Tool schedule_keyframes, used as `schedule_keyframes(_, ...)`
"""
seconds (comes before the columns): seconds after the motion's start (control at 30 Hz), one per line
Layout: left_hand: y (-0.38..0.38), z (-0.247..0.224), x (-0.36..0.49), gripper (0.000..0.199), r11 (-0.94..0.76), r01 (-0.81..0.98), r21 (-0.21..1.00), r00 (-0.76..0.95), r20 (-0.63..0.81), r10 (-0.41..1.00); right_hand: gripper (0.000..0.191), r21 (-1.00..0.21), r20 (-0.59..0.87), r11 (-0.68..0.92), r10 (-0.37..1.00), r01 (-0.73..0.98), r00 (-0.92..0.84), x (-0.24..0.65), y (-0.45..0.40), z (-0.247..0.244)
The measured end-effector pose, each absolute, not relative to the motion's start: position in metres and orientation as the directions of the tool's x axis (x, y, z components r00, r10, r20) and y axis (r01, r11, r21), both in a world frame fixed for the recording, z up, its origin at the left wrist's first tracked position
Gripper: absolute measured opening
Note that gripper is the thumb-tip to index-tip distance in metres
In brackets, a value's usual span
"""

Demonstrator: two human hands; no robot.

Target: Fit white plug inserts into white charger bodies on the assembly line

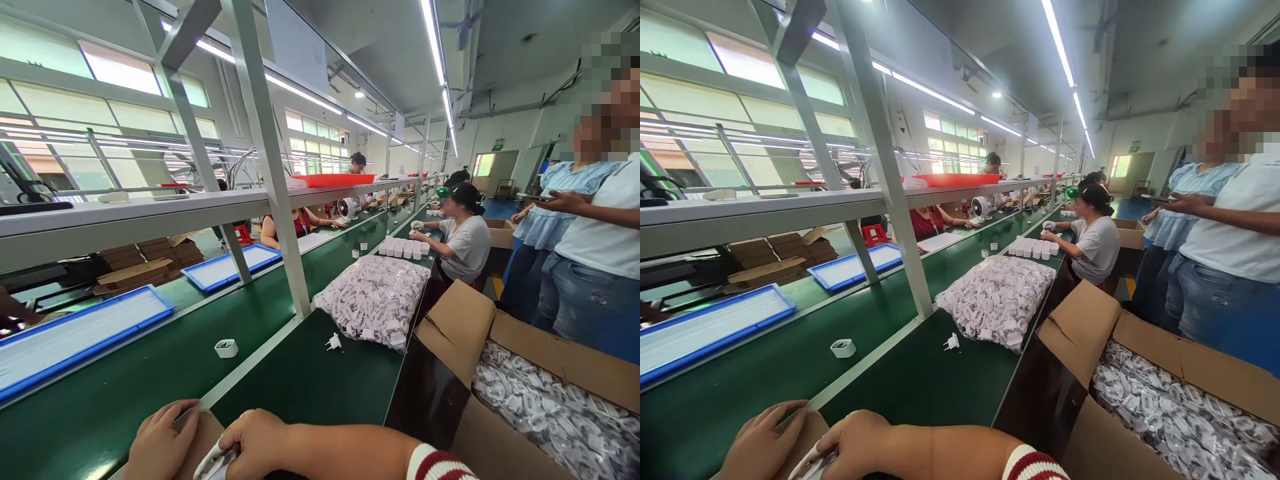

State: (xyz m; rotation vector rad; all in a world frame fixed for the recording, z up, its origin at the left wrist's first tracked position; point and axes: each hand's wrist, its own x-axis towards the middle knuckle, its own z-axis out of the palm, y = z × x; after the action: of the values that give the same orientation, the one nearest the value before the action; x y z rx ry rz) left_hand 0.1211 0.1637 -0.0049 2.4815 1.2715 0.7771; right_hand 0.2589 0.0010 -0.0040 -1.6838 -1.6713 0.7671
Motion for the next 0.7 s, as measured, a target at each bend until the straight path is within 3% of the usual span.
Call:
schedule_keyframes(0.27, 0.172, -0.012, 0.117, 0.046, -0.579, 0.703, 0.412, 0.483, 0.32, 0.815, 0.032, -0.809, -0.034, -0.031, 0.999, 0.588, 0.006, 0.257, -0.001, -0.004)
schedule_keyframes(0.53, 0.166, -0.007, 0.116, 0.043, -0.573, 0.695, 0.433, 0.479, 0.315, 0.819, 0.012, -0.737, -0.028, -0.017, 1.0, 0.676, -0.005, 0.258, 0.0, -0.001)
schedule_keyframes(0.7, 0.161, -0.003, 0.116, 0.039, -0.57, 0.674, 0.47, 0.46, 0.338, 0.821, 0.019, -0.755, -0.028, -0.01, 0.999, 0.655, -0.018, 0.259, -0.005, 0.004)
